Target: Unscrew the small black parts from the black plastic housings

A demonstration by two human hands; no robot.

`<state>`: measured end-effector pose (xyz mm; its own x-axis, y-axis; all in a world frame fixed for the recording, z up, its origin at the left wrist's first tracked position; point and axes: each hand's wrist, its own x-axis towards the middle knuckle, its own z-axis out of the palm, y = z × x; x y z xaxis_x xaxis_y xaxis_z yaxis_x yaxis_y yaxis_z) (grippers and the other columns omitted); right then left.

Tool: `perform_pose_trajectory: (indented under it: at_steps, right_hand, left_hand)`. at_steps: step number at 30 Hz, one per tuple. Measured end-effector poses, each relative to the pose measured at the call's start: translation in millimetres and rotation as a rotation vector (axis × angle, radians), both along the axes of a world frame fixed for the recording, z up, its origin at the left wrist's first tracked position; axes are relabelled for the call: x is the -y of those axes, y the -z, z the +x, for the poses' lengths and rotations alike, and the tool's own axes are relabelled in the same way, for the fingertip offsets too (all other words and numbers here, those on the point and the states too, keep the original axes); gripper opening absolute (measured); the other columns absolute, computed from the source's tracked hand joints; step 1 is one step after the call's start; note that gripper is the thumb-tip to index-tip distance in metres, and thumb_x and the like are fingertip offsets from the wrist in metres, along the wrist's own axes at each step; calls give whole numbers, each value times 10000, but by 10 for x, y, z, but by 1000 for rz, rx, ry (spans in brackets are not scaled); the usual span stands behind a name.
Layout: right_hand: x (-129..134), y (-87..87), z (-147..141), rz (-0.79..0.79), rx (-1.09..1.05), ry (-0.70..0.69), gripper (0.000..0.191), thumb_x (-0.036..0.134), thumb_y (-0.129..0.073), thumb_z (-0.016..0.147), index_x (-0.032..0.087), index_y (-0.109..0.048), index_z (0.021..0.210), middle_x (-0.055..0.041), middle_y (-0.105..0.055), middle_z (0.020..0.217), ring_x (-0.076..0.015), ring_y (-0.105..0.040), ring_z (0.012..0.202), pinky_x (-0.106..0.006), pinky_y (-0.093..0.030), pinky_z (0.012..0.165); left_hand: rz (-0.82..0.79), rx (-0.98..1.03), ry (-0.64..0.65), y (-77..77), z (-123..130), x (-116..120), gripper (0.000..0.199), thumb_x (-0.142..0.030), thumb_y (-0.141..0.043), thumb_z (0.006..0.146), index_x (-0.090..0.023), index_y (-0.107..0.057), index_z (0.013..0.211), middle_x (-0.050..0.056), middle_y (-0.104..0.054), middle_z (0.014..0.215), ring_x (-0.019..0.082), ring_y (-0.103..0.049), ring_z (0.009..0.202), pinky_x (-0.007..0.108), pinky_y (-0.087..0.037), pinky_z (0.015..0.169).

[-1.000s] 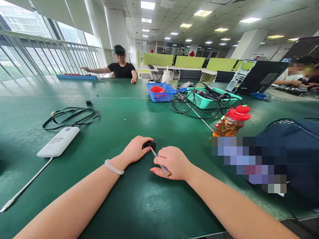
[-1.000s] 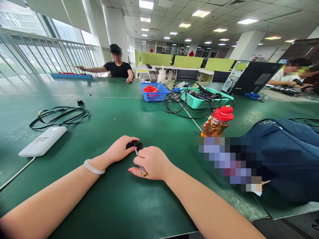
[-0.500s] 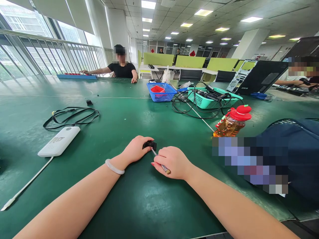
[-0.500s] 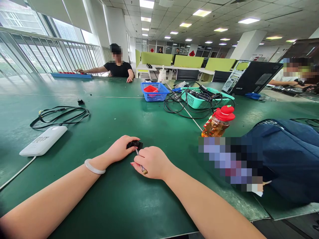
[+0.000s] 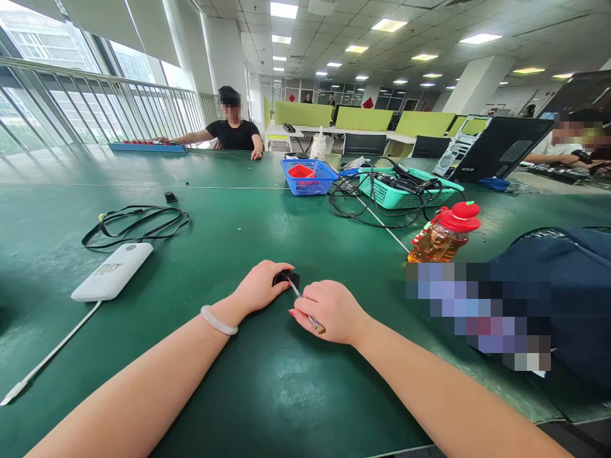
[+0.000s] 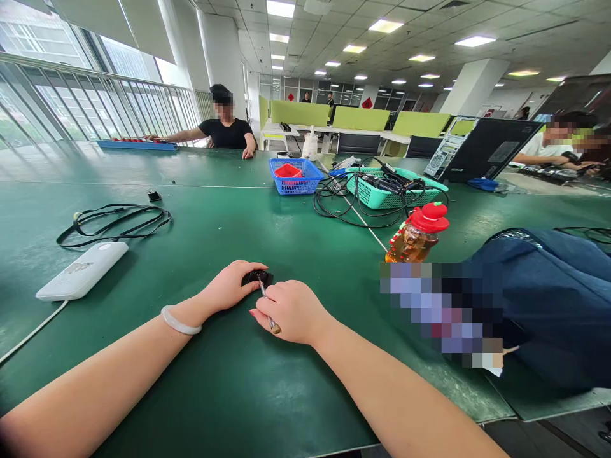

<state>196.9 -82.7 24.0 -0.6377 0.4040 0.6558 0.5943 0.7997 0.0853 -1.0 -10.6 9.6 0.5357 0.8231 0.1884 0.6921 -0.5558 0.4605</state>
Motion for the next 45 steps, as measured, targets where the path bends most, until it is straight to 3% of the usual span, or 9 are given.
perform_pose_trajectory:
  at_steps: [18,25,33,45]
  right_hand:
    - [10,7,3,-7,9,6,325,272,-509,928,182,-612,633,13,-476,580,-115,-358,552,-266,-250,548]
    - [-16,40,11,19,-40,81,351,266,-497,938,175,-596,614,17,-447,573,-108,-356,547,-262,-256,552]
    - [-31,63,1,-34,-19,125,337,332,-505,961,178,-590,673,17,-490,591,-107,-403,544,-263,-259,553]
    - [-39,99,-19,-79,5,142,286,276,-467,978,180,-587,737,17,-530,599,-114,-438,540,-268,-258,550]
  left_hand:
    - [15,11,14,35,-17,-16,366,-291,-584,869,-248,-629,1230,36,-701,1198,251,-607,1106,417,-475,1001]
    - [-18,13,-2,-30,6,17,359,-291,-586,870,-245,-637,1223,35,-710,1180,252,-607,1109,410,-472,1005]
    - [-15,23,-2,-7,2,8,364,-300,-589,869,-252,-635,1228,30,-708,1182,253,-597,1121,420,-465,1017]
    - [-15,27,-5,8,-5,-7,380,-313,-581,867,-253,-632,1238,49,-703,1181,255,-601,1128,422,-479,1013]
